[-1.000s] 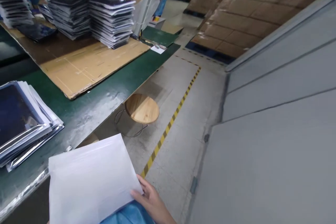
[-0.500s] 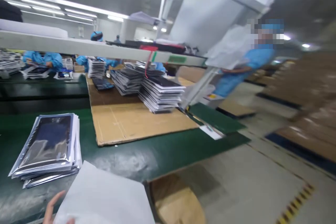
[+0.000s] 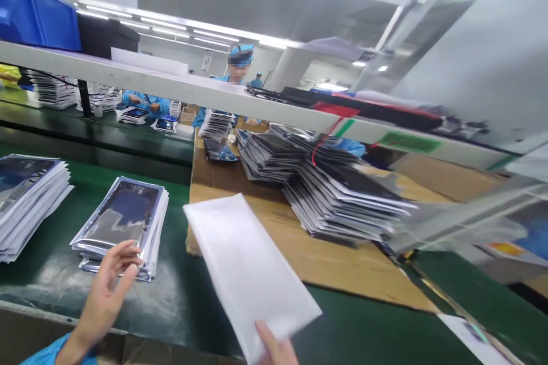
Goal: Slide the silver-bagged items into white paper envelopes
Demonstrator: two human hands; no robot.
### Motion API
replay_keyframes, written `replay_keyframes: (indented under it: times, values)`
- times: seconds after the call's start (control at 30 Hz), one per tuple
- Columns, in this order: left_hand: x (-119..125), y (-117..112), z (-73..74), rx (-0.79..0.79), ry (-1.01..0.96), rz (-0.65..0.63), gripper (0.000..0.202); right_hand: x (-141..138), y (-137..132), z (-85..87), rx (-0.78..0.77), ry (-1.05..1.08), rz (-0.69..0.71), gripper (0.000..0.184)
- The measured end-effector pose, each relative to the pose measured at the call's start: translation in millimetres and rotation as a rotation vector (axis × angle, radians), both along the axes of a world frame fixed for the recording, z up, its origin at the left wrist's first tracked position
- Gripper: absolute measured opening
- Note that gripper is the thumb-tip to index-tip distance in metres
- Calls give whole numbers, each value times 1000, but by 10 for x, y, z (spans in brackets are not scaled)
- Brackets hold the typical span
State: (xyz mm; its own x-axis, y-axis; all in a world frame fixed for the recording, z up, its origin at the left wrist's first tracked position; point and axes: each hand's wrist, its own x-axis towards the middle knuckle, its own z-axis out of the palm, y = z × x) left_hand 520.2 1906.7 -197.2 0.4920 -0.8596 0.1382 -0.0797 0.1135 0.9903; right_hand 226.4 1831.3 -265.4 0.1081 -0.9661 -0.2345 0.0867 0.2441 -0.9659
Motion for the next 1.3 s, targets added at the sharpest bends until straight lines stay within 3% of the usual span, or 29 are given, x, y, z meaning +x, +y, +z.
replay_keyframes:
  times: [0.1,0.2,0.3,0.4,0.47,0.6,0.73,0.83,0.9,1.03,1.1,1.2,1.3]
  values:
    - [531,-30,-83,65,-208,199,38,452,-464,-94,-79,-175,-226,71]
    - [1146,-78,-204,126,-487,412,41,760,-897,-225,-61,-283,-240,61]
    - [1627,-196,-309,265,-621,337,53,765,-1069,-315,63,-249,-165,42]
    - [1877,-356,-399,355,-543,187,59,680,-982,-326,195,-129,-34,48]
    - [1955,-467,-442,351,-428,163,63,751,-829,-275,173,-15,-22,51]
    - [2065,-655,-485,308,-304,94,60,1370,-539,-68,-80,88,-5,47]
    - [2141,-731,-470,283,-522,89,53,2157,-515,64,-221,98,57,38]
    - [2075,-704,-345,232,-612,152,52,2471,-561,56,-231,97,104,34]
    - [1957,-667,-209,237,-499,153,49,2539,-572,30,-212,80,132,36]
    - [1694,-599,4,323,-15,-79,48,2498,-587,28,-166,29,161,46]
    - [1604,-551,22,321,136,-121,54,2438,-592,89,-162,19,145,47]
    - [1466,-431,-27,281,202,-91,57,2316,-546,251,-129,-55,109,47]
    - [1291,-322,-59,284,204,-128,55,2157,-413,391,-26,-162,215,46]
